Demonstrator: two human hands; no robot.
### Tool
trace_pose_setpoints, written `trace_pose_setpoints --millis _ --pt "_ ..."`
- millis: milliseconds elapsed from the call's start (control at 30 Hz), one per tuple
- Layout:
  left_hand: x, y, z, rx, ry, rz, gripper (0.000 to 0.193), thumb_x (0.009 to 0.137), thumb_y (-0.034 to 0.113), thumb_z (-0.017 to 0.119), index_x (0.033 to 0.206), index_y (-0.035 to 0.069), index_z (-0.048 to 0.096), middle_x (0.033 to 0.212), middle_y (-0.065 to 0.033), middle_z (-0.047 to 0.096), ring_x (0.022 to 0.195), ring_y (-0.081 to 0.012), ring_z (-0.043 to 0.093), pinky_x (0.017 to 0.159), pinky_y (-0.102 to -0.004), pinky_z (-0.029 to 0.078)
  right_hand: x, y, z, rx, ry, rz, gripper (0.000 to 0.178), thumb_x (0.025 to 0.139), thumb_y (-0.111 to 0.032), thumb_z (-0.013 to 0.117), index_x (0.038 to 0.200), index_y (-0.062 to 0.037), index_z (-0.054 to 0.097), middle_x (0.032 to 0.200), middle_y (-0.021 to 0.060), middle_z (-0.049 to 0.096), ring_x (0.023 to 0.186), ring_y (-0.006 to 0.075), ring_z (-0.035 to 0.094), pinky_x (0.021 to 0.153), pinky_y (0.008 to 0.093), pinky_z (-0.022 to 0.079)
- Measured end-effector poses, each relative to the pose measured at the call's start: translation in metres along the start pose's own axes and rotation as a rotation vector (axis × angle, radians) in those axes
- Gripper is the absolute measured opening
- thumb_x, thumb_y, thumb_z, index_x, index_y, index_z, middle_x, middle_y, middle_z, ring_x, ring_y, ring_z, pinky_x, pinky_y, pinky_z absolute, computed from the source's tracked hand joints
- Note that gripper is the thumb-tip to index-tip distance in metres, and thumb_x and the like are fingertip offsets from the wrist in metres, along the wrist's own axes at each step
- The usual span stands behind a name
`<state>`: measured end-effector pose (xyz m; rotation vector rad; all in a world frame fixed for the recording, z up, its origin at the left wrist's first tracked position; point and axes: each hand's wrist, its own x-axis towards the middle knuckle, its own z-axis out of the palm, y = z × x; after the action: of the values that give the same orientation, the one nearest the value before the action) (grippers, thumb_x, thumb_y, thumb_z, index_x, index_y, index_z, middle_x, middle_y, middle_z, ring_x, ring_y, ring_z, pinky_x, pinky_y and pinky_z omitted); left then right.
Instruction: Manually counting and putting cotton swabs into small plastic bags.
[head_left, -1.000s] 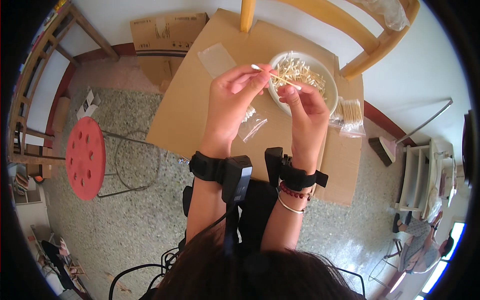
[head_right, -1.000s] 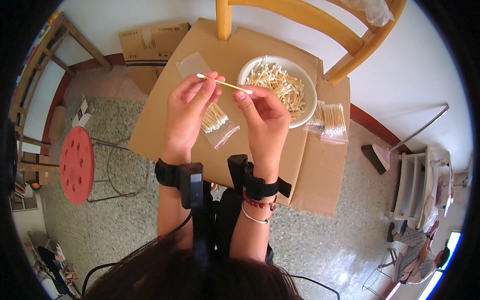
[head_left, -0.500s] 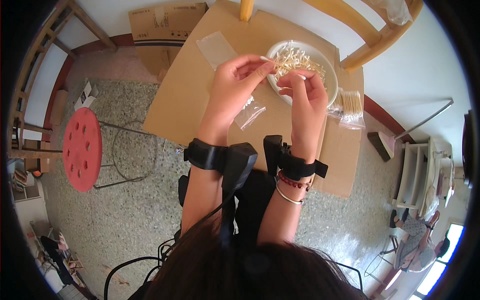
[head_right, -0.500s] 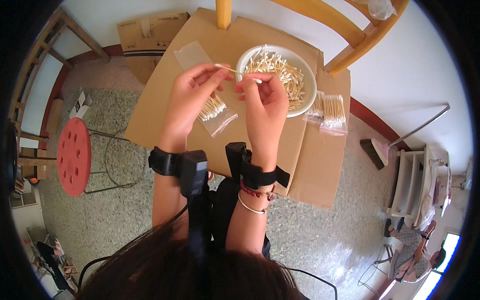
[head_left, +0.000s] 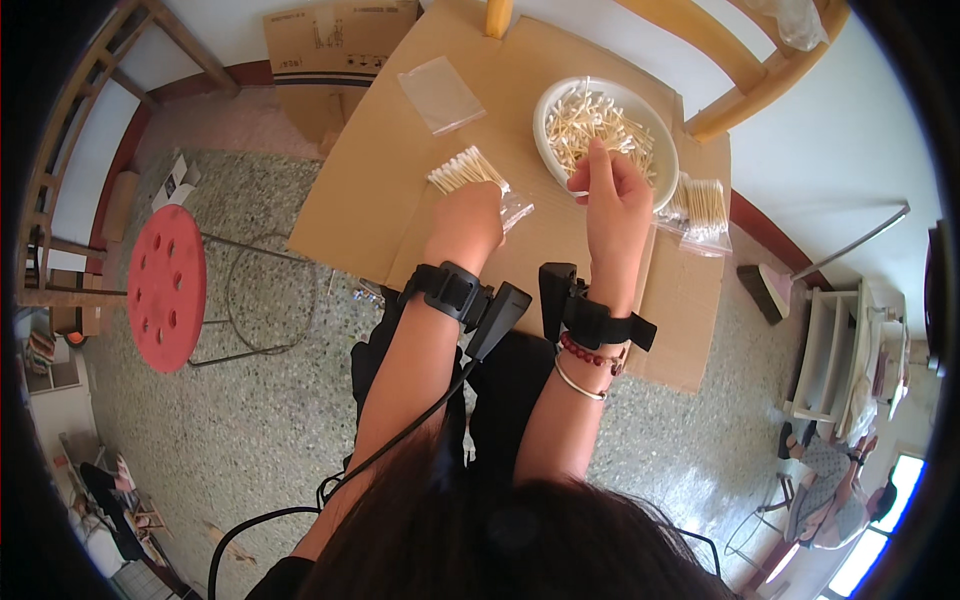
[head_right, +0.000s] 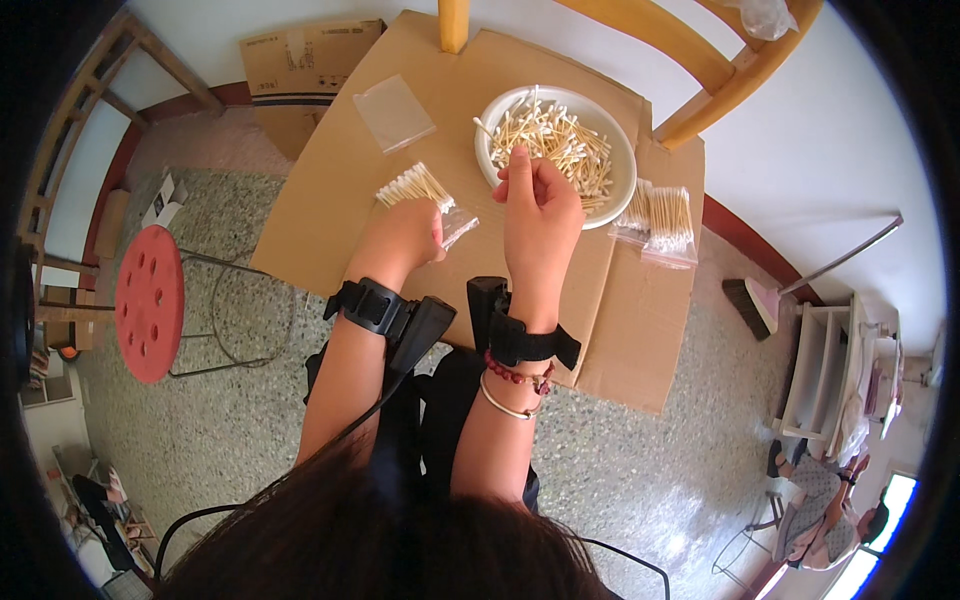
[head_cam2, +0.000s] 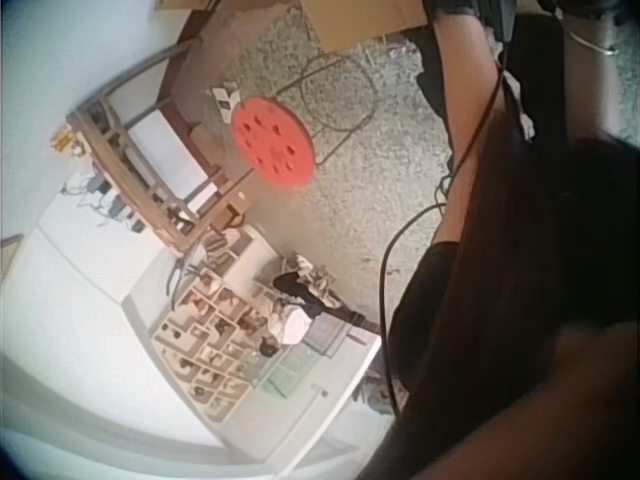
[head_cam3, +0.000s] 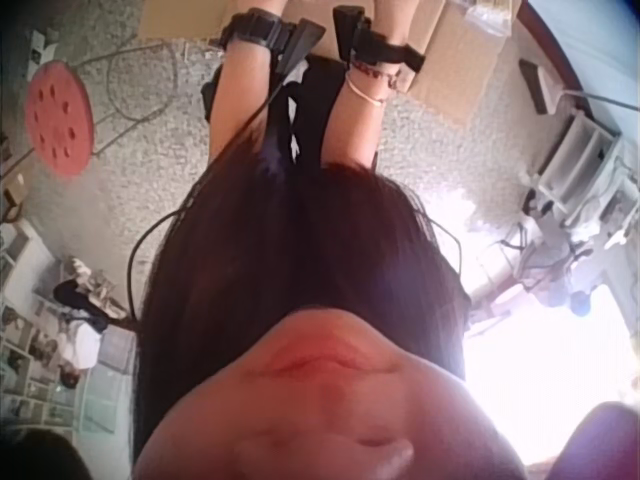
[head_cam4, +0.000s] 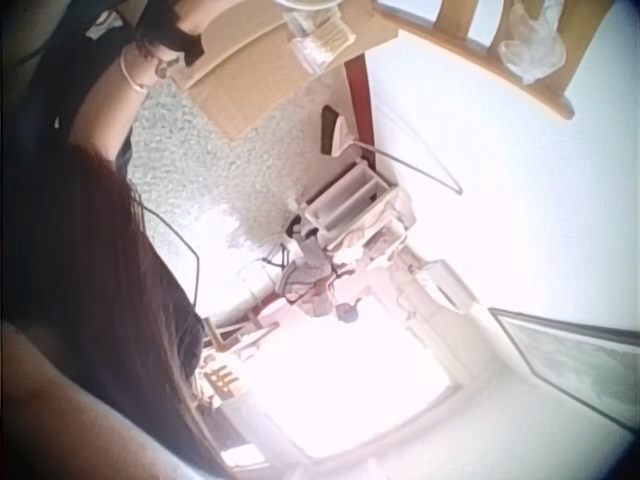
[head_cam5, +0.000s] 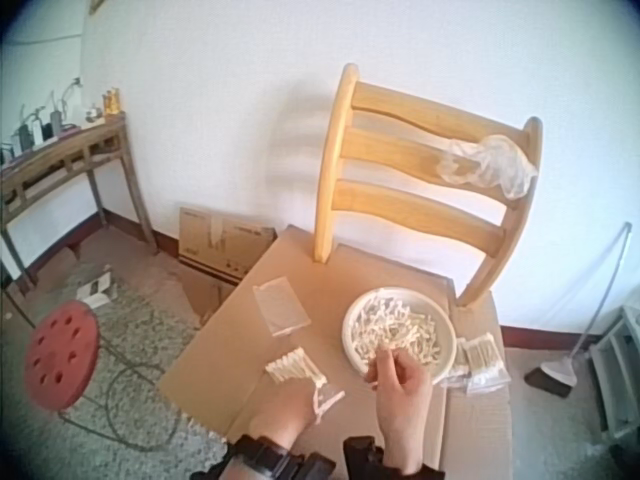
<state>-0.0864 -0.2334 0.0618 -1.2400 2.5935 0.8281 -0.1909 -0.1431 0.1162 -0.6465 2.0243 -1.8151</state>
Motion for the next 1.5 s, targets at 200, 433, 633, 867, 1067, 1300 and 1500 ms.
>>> trace_pose_setpoints --millis 200,433,633,867,1067,1300,1500 --pt "-0.002 -0.001 0.001 -0.027 0.162 0.021 0.011 0.062 0.008 0.073 0.066 0.006 0.062 0.077 -0.0138 0.065 0.075 -0.0304 0.064 0.067 -0.0372 0.050 -0.003 -0.002 -0.001 -0.078 -0.031 -0.028 0.024 0.090 -0.021 0.061 0.091 0.0017 0.068 0.068 0.0046 0.064 0.066 0.0095 0.060 0.061 0.0211 0.045" --pt "-0.003 -0.003 -0.010 -0.212 0.629 0.150 0.009 0.072 0.009 0.066 0.079 0.004 0.062 0.076 -0.0121 0.065 0.073 -0.0290 0.062 0.065 -0.0378 0.048 -0.001 0.006 0.001 0.073 -0.034 -0.092 0.017 0.090 -0.009 0.058 0.100 0.0022 0.065 0.084 0.0102 0.069 0.078 0.0131 0.066 0.070 0.0247 0.052" --pt "-0.006 0.001 -0.032 -0.497 0.647 0.154 0.008 0.074 0.006 0.063 0.082 0.003 0.062 0.076 -0.0077 0.064 0.068 -0.0170 0.058 0.063 -0.0290 0.046 -0.001 0.003 0.002 0.172 0.005 -0.116 0.015 0.090 -0.010 0.059 0.096 0.0030 0.063 0.086 0.0097 0.069 0.080 0.0118 0.065 0.070 0.0239 0.051" --pt "-0.011 0.006 -0.044 -0.826 0.643 0.396 0.007 0.080 0.003 0.060 0.086 0.002 0.063 0.079 -0.0006 0.063 0.074 -0.0089 0.058 0.069 -0.0236 0.046 0.001 0.000 0.008 0.168 -0.010 -0.249 0.016 0.091 -0.008 0.058 0.103 0.0033 0.060 0.090 0.0101 0.068 0.081 0.0095 0.062 0.074 0.0229 0.049" --pt "-0.012 0.013 -0.044 -0.901 0.501 0.412 0.010 0.082 0.001 0.058 0.091 0.001 0.063 0.083 -0.0013 0.063 0.077 -0.0081 0.058 0.072 -0.0229 0.047 -0.003 -0.007 0.009 0.224 0.010 -0.345 0.020 0.093 -0.007 0.055 0.109 0.0006 0.048 0.090 0.0092 0.067 0.080 0.0117 0.062 0.071 0.0239 0.048" --pt "-0.008 0.009 -0.042 -0.922 0.463 0.423 0.011 0.082 0.001 0.059 0.092 0.000 0.062 0.085 -0.0021 0.063 0.078 -0.0072 0.058 0.071 -0.0211 0.047 -0.002 0.001 0.010 0.001 0.006 -0.358 0.017 0.087 -0.006 0.062 0.100 -0.0012 0.051 0.083 0.0085 0.068 0.075 0.0126 0.063 0.066 0.0244 0.047" --pt "-0.007 0.008 -0.040 -0.936 0.472 0.417 0.009 0.083 0.003 0.060 0.092 0.000 0.062 0.085 -0.0016 0.062 0.077 -0.0070 0.057 0.071 -0.0212 0.046 -0.004 -0.005 0.011 -0.056 0.029 -0.364 0.011 0.083 -0.007 0.067 0.088 -0.0010 0.058 0.081 0.0074 0.068 0.075 0.0135 0.064 0.066 0.0249 0.047"
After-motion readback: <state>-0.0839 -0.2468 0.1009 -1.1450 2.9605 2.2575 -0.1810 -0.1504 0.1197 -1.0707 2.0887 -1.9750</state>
